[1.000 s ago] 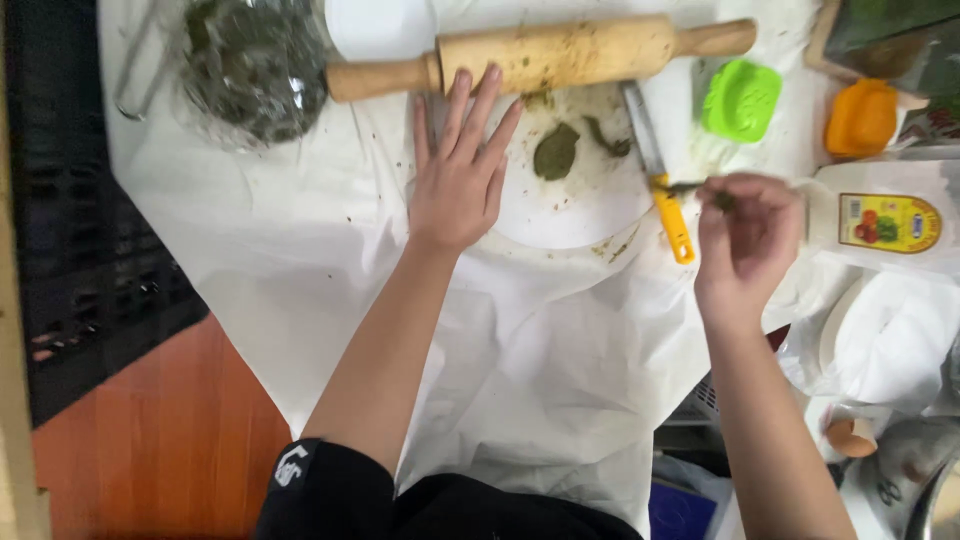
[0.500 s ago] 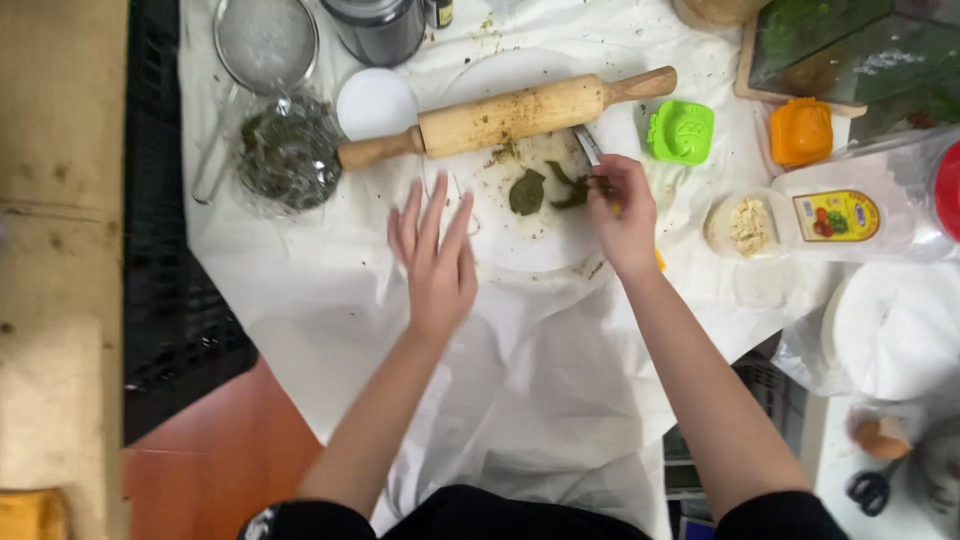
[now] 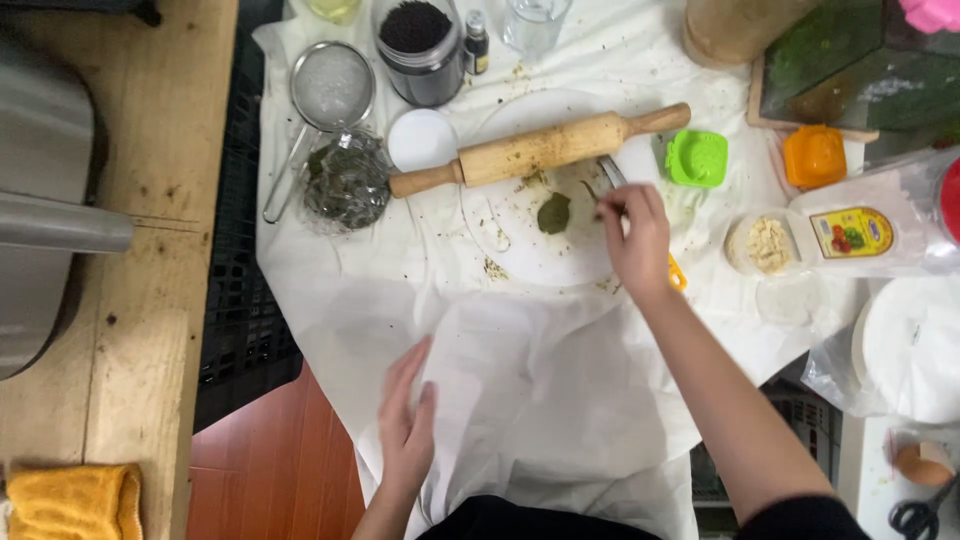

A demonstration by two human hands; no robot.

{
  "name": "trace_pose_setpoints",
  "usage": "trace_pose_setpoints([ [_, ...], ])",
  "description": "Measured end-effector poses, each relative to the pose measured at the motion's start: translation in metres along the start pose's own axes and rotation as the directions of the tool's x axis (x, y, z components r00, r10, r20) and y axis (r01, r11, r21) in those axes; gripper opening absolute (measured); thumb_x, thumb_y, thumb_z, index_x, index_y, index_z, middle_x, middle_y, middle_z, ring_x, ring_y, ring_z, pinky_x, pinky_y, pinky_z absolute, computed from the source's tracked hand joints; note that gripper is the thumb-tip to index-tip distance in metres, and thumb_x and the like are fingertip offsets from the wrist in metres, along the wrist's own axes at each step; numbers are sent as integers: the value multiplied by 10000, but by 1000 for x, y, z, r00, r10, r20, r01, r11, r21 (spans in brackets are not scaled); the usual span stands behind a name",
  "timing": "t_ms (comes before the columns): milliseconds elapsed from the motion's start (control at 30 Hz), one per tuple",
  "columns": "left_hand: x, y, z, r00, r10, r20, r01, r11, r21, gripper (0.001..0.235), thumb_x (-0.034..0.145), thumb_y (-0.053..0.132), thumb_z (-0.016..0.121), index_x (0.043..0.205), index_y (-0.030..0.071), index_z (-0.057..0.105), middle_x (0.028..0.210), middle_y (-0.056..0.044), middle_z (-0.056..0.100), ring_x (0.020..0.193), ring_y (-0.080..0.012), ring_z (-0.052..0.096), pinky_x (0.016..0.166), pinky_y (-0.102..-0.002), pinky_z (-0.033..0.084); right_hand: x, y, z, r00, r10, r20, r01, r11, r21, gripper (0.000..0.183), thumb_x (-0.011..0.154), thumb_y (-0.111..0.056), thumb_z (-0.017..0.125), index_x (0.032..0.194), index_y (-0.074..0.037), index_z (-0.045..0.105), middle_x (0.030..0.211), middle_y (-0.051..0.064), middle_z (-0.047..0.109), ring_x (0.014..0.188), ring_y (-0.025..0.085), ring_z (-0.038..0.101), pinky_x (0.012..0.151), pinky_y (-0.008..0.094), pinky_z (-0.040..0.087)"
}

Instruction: Preparing and shaping green dough using a rolling pin and mold, and adding filling ingredients.

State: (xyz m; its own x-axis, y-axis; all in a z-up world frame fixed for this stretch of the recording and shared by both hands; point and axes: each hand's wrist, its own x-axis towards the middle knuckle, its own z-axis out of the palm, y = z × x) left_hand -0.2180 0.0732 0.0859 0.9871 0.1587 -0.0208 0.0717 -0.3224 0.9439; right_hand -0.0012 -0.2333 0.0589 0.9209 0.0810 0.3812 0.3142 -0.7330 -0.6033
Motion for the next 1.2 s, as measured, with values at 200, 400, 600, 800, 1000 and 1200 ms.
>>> trace_pose_setpoints([
  [200, 13, 18, 62, 879, -188, 438, 474, 238, -848, 651, 1040, 435, 419, 1613, 155, 291, 1605, -86, 416, 1416, -241, 460, 1156, -470, 398, -111, -110, -9, 990, -132, 52, 117, 967, 225, 258, 802, 24, 782, 1031, -37, 679, 1184, 162, 601, 1077, 290, 636, 876, 379, 555],
  [400, 14, 26, 100, 744, -370, 556, 623, 83, -778, 365, 1147, 351, 486, 1135, 5, 600, 1063, -97, 639, 961, -174, 628, 905, -348, 555, -143, -167, -28, 965, -132, 228, 23, 906, 423, 534, 716, 16, 708, 1222, -71, 559, 1255, 199, 509, 1162, 339, 585, 915, 418, 533],
  [600, 7, -14, 103, 589, -347, 729, 808, 245, -536, 235, 1134, 269, 513, 1097, 60, 613, 954, -39, 584, 799, -157, 527, 693, -347, 427, -148, -168, -41, 819, 235, 523, -364, 918, 157, 483, 873, 30, 580, 1334, -112, 564, 1105, 114, 586, 903, 286, 706, 753, 346, 590],
  [800, 12, 8, 84, 458, -413, 787, 889, 198, -413, 348, 1100, 325, 471, 1225, 43, 630, 1013, -26, 656, 887, -124, 640, 836, -321, 576, -141, -166, -43, 820, 179, 544, -295, 946, 133, 572, 792, 8, 675, 1332, -172, 612, 1146, 116, 547, 879, 262, 702, 756, 341, 609],
  [1000, 30, -77, 96, 666, -451, 594, 746, 374, -552, 219, 1098, 251, 591, 1118, 33, 585, 788, -34, 542, 699, -155, 542, 638, -309, 500, -145, -161, -49, 966, 34, 257, -73, 987, 144, 471, 741, -56, 785, 1199, -126, 705, 1112, 123, 575, 1009, 280, 618, 830, 376, 523],
  [1200, 208, -39, -43, 871, -465, -159, 174, 593, -786, 362, 1068, 277, 436, 1306, 71, 615, 942, 28, 604, 791, -65, 502, 700, -220, 450, -177, -107, -73, 964, 250, 89, -249, 968, -21, 360, 821, -42, 725, 1176, -96, 702, 1128, 120, 590, 1025, 257, 646, 885, 375, 536],
])
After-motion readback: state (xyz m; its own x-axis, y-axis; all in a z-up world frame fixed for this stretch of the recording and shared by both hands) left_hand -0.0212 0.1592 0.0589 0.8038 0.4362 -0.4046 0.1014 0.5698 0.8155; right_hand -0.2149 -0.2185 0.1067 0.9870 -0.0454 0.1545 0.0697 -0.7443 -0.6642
